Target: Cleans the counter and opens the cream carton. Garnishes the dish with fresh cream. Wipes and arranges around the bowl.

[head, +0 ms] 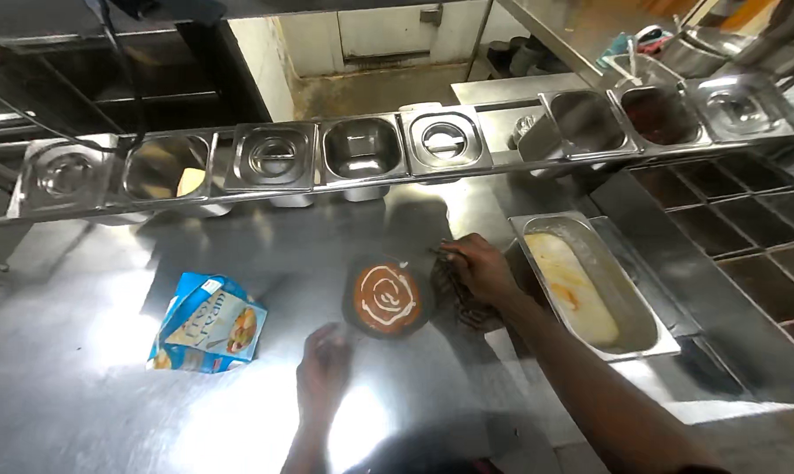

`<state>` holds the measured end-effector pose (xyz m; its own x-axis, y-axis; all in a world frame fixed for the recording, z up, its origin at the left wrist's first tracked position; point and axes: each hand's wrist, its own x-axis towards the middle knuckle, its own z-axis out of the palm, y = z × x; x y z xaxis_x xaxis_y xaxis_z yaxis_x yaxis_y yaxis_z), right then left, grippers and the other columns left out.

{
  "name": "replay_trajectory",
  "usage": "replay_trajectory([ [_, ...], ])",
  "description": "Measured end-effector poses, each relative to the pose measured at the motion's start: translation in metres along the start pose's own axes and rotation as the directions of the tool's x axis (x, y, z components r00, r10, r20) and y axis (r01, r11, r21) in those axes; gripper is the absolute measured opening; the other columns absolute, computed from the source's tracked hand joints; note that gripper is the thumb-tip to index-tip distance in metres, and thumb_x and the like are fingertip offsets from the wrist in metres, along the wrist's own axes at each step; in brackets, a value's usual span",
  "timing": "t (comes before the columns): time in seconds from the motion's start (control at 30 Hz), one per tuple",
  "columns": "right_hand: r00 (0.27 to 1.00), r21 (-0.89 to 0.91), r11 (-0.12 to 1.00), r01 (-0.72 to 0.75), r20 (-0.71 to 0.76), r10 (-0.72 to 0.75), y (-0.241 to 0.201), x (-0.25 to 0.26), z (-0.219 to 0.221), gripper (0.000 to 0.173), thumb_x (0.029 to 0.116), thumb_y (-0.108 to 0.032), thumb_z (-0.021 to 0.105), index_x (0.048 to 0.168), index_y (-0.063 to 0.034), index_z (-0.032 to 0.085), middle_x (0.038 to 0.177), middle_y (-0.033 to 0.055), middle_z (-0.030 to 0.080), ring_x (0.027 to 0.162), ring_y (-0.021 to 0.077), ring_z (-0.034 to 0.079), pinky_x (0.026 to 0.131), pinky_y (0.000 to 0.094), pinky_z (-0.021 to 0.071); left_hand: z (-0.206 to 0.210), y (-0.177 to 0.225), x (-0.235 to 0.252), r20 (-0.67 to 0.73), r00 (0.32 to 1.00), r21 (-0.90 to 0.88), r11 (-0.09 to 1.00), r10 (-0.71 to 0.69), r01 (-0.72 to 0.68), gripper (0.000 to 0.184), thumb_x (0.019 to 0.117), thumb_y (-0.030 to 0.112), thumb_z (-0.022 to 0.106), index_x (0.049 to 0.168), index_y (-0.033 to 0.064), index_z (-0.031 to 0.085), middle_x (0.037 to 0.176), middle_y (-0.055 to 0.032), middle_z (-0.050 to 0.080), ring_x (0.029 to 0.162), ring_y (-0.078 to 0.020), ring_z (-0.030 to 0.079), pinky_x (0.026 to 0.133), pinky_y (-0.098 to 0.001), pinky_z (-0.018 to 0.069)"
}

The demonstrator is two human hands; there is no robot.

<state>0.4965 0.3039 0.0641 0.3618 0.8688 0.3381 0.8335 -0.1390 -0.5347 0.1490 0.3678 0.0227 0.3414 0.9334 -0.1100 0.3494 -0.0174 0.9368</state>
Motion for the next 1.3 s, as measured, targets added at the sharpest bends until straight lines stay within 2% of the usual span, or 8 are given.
replay_trajectory([
  [0.07,0.987,-0.022,0.997,0.072,0.145,-0.068,-0.005,0.026,0.009,0.021,0.1005,-0.017,0.063,0.117,-0.0120,0.075,0.122,0.0152,0.066,0.102,0.0328,0.069,0.083,0.0553,0.0586,0.005,0.020,0.026,0.111,0.980,-0.024,0.986,-0.163,0.166,0.039,0.1108,0.030,0.041,0.138,0.0052,0.053,0.081,-0.0058,0.073,0.063,-0.0162,0.070,0.057,-0.0330,0.0599],
  [0.13,0.954,-0.037,0.985,0.170,0.257,-0.155,-0.013,0.047,0.017,0.022,0.1009,-0.013,0.060,0.117,-0.0127,0.074,0.125,0.0142,0.067,0.110,0.0332,0.068,0.090,0.0553,0.0569,0.010,0.026,0.048,0.167,0.958,0.082,0.972,-0.233,0.222,0.044,0.1109,0.038,0.039,0.142,0.0095,0.052,0.080,-0.0063,0.072,0.063,-0.0169,0.070,0.060,-0.0362,0.0616],
  [0.27,0.831,-0.010,0.885,0.466,0.349,-0.433,-0.022,0.073,0.032,0.026,0.0973,-0.007,0.061,0.116,-0.0170,0.075,0.111,0.0104,0.073,0.105,0.0321,0.069,0.089,0.0541,0.0562,0.014,0.029,0.072,0.213,0.938,0.294,0.934,-0.273,0.205,0.050,0.1087,0.049,0.039,0.140,0.0150,0.057,0.087,-0.0081,0.073,0.068,-0.0191,0.072,0.068,-0.0420,0.0631],
  [0.37,0.733,-0.035,0.832,0.554,0.494,-0.467,-0.026,0.088,0.037,0.024,0.0991,-0.013,0.061,0.116,-0.0233,0.075,0.114,0.0060,0.072,0.107,0.0284,0.069,0.089,0.0517,0.0565,0.015,0.036,0.078,0.244,0.933,0.361,0.918,-0.265,0.167,0.048,0.1098,0.046,0.038,0.135,0.0131,0.061,0.090,-0.0103,0.073,0.073,-0.0216,0.072,0.073,-0.0453,0.0623],
  [0.67,0.613,-0.052,0.769,0.637,0.640,-0.464,-0.019,0.097,0.037,0.021,0.1008,-0.016,0.061,0.115,-0.0204,0.076,0.114,0.0106,0.069,0.100,0.0315,0.069,0.079,0.0520,0.0576,0.018,0.048,0.080,0.254,0.937,0.542,0.838,-0.240,0.068,0.044,0.1098,0.032,0.034,0.135,0.0078,0.061,0.097,-0.0165,0.072,0.093,-0.0326,0.071,0.087,-0.0533,0.0555],
  [0.8,0.588,-0.022,0.723,0.691,0.599,-0.544,-0.007,0.094,0.040,0.025,0.0968,-0.012,0.065,0.117,-0.0234,0.076,0.113,0.0127,0.068,0.091,0.0318,0.070,0.070,0.0501,0.0591,0.019,0.051,0.079,0.255,0.943,0.585,0.811,-0.214,0.026,0.042,0.1094,0.030,0.035,0.130,0.0059,0.062,0.093,-0.0160,0.072,0.091,-0.0326,0.071,0.084,-0.0525,0.0557],
  [1.1,0.547,-0.027,0.751,0.659,0.702,-0.455,-0.011,0.097,0.033,0.032,0.0967,-0.012,0.065,0.124,-0.0261,0.073,0.121,0.0134,0.065,0.083,0.0328,0.070,0.065,0.0519,0.0580,0.019,0.053,0.081,0.251,0.940,0.620,0.784,-0.232,0.028,0.041,0.1084,0.027,0.039,0.135,0.0050,0.060,0.096,-0.0175,0.072,0.095,-0.0346,0.071,0.087,-0.0531,0.0553],
  [1.3,0.560,-0.016,0.792,0.611,0.716,-0.418,-0.011,0.096,0.032,0.029,0.0974,-0.012,0.064,0.121,-0.0255,0.074,0.121,0.0120,0.065,0.083,0.0304,0.070,0.066,0.0508,0.0587,0.019,0.054,0.081,0.240,0.940,0.633,0.773,-0.242,0.037,0.040,0.1089,0.028,0.038,0.134,0.0051,0.060,0.096,-0.0170,0.072,0.094,-0.0337,0.071,0.087,-0.0525,0.0556],
])
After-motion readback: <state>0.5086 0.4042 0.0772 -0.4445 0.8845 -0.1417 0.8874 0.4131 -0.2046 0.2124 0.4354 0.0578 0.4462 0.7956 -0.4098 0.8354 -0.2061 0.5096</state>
